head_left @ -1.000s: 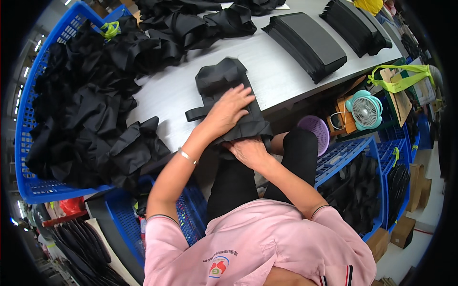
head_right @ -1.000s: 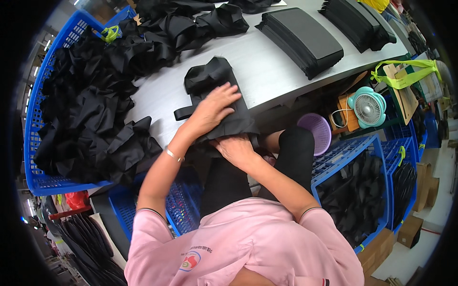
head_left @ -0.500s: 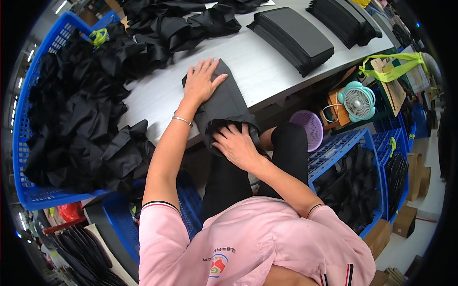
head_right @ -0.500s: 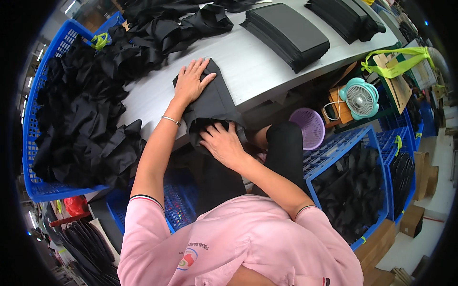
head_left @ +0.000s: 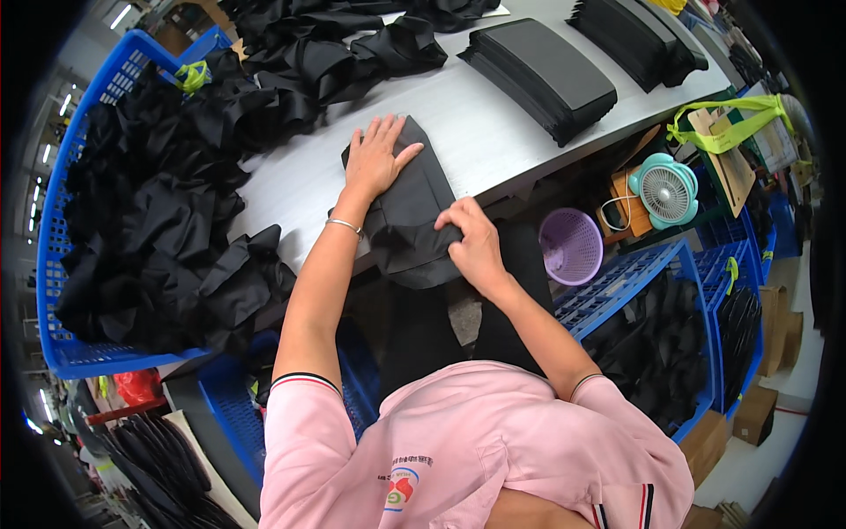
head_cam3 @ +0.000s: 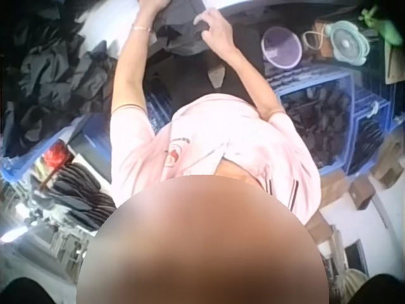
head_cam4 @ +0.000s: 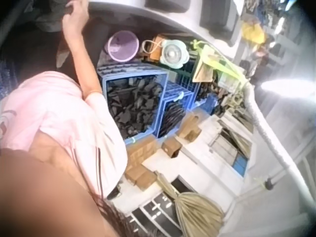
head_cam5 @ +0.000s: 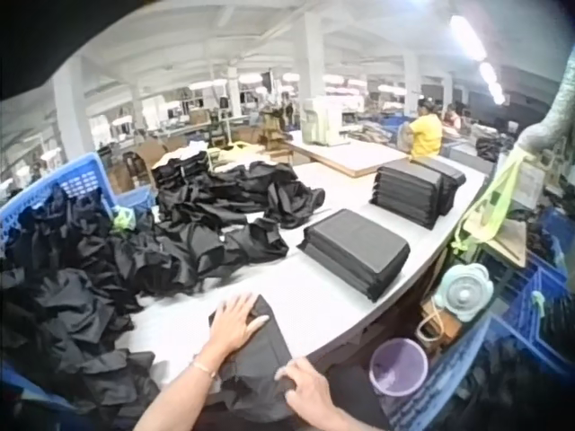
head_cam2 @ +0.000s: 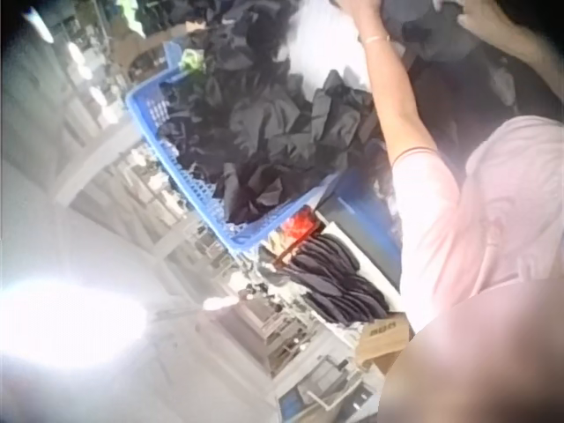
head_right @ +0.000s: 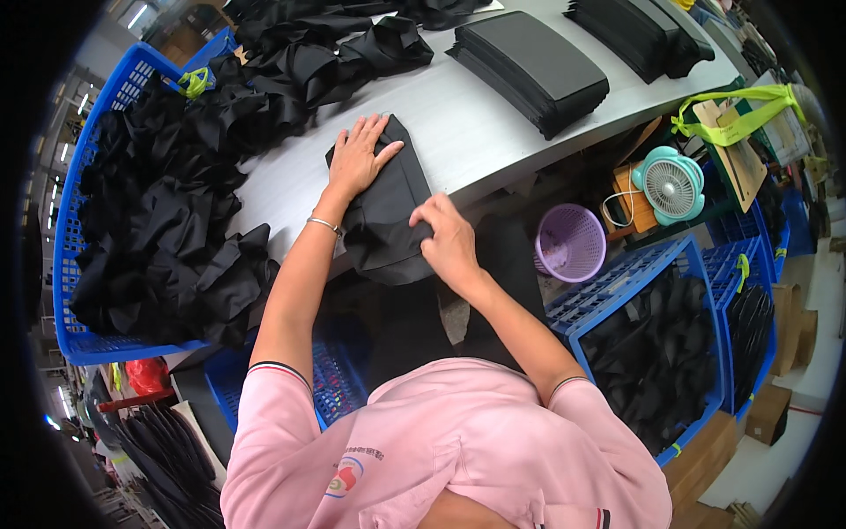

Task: Inspecting and sorting black fabric bags or covers at a manufacturing workstation.

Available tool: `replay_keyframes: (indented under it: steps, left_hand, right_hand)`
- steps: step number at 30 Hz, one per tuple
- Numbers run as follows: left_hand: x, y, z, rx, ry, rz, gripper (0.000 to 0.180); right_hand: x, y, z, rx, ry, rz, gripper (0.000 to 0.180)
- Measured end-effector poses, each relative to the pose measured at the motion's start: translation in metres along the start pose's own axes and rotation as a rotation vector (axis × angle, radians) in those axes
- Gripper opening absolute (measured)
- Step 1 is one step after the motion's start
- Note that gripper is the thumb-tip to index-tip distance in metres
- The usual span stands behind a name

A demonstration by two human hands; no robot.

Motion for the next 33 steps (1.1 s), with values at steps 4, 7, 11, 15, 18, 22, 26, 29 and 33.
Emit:
replay_keyframes:
  steps: [4,7,11,15,18,22,26,29,33]
  left_hand:
    - [0.001,0.003,-0.001,-0.026,-0.003,-0.051,0.074]
    - [0.002,0.001,0.000,-0.034,-0.011,-0.049,0.074]
    - [0.005,0.000,-0.001,-0.023,0.004,-0.075,0.076]
    - [0.006,0.001,0.001,-0.031,0.006,-0.068,0.075]
    - [0.005,0.003,-0.002,-0.066,-0.017,-0.095,0.076]
    - [-0.002,0.009,-0.001,-0.076,-0.044,-0.168,0.076]
    - [-0.001,0.008,-0.007,-0.079,-0.050,-0.182,0.080]
    - [-0.002,0.008,-0.005,-0.086,-0.061,-0.194,0.084]
    - [-0.002,0.013,-0.005,-0.161,-0.094,-0.227,0.089]
  right_hand:
    - [0.014,0.021,-0.026,-0.100,0.062,0.094,0.022]
    - [0.015,0.035,-0.052,-0.106,-0.029,0.073,0.015]
    - [0.013,0.054,-0.070,-0.165,-0.030,0.032,0.023]
    - [0.038,0.059,-0.026,0.018,0.110,-0.064,0.058]
    - [0.047,0.039,-0.004,0.172,0.166,-0.177,0.050]
    - [0.041,0.033,0.002,0.123,0.152,-0.316,0.030]
    - [0.057,0.043,0.005,0.020,0.288,-0.528,0.022]
    - [0.047,0.034,0.008,-0.085,0.370,-0.565,0.021]
    - [0.044,0.018,0.001,-0.180,0.331,-0.398,0.037]
Point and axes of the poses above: each hand's wrist, its own z-axis towards the middle knuckle, its own y-axis out of the back of the hand, x = y × z, the point moved 7 cm from there along z, towards the middle knuckle, and after that the axes turned 9 degrees about -z, right-handed, at the moved point
